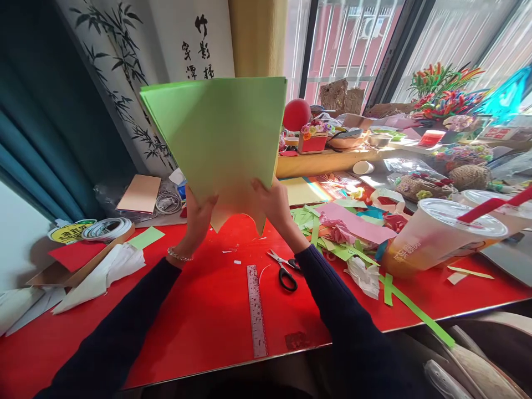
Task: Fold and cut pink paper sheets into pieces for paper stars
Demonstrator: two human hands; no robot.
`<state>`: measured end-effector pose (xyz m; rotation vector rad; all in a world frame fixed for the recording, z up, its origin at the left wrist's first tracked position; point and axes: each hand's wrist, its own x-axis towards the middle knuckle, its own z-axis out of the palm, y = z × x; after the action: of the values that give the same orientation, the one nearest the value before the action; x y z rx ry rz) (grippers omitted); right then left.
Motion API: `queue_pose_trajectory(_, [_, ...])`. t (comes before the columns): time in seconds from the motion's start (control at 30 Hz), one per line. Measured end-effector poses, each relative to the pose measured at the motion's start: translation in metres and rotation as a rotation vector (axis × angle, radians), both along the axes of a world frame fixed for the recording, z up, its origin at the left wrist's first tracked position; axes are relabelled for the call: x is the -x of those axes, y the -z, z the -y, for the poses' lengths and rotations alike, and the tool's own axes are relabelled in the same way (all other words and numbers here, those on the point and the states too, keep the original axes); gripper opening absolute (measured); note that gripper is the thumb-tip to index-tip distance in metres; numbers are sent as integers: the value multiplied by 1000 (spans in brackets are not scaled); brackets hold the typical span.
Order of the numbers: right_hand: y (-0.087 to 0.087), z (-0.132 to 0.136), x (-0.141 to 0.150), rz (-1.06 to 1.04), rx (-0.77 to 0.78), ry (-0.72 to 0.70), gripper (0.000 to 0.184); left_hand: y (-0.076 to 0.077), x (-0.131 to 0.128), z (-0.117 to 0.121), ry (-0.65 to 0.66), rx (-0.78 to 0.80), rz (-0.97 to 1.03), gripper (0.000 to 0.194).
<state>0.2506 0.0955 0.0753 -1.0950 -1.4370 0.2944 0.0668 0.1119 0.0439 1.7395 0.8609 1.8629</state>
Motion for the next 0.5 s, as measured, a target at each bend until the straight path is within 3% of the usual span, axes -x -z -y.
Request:
queue_pose_trajectory(0.2, [31, -2, 0, -41, 95, 22, 26, 34, -7, -6, 10, 86, 64, 55])
queue_pose_trajectory(0.5, [53, -12, -13, -167, 192, -1, 24, 56, -1, -12, 46, 231, 54, 47])
